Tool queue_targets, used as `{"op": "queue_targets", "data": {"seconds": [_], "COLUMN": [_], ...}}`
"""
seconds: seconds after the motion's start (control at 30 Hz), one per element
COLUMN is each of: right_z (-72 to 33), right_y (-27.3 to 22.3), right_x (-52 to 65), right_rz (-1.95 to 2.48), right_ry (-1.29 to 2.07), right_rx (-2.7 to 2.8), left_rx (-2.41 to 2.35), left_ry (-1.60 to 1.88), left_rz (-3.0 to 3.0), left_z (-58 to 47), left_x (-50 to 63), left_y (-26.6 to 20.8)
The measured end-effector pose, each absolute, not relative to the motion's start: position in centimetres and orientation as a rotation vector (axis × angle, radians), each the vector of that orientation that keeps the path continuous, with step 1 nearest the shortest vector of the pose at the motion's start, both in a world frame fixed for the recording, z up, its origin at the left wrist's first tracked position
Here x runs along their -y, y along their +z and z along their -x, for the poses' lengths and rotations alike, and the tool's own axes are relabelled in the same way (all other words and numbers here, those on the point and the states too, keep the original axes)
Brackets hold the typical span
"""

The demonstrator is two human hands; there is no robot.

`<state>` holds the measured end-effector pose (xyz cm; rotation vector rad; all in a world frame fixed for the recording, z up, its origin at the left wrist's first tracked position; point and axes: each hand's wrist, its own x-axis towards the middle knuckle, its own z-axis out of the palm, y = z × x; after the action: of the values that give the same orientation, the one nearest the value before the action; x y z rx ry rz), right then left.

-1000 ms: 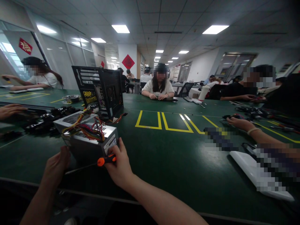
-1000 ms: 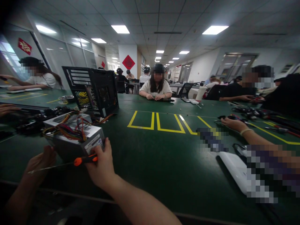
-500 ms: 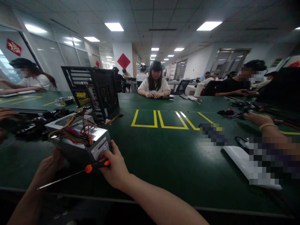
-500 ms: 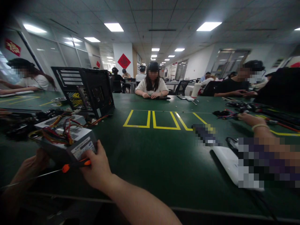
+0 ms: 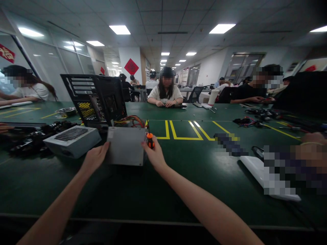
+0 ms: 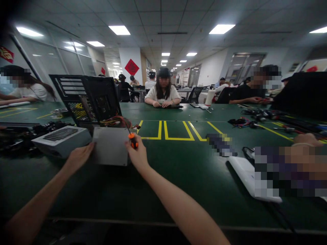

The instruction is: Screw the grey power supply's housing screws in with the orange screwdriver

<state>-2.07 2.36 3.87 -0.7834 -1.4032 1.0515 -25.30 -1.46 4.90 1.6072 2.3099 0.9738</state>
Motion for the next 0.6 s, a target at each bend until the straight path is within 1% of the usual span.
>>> {"op": "queue_targets", "data": {"seconds": [0.17,0.4,0.5,0.6], "right_z": [-2.1,-6.5,-7.0,-7.7], "right_y": [2.6,1.1,1.9,4.1], "right_x": [-6.9,-10.8,-11.9,-12.9], "right_rz": [0.961,1.103,1.111,1.072], "right_ry": [1.054,1.208,1.247,1.220], "right_rx": [1.232,1.027,0.938,0.878], "left_rx": [-2.091,-1.768,-1.651,-1.525], "left_ry": [0.994,1.144,1.233,1.352], "left_rz": [-1.605,-1.446,-1.394,-1.401], "left_z": [19.5,14.5,12.8,11.4], "left_x": [-4.4,-9.0,-10.4,-12.0], "left_y": [5.0,3.8,4.3,6.3]}}
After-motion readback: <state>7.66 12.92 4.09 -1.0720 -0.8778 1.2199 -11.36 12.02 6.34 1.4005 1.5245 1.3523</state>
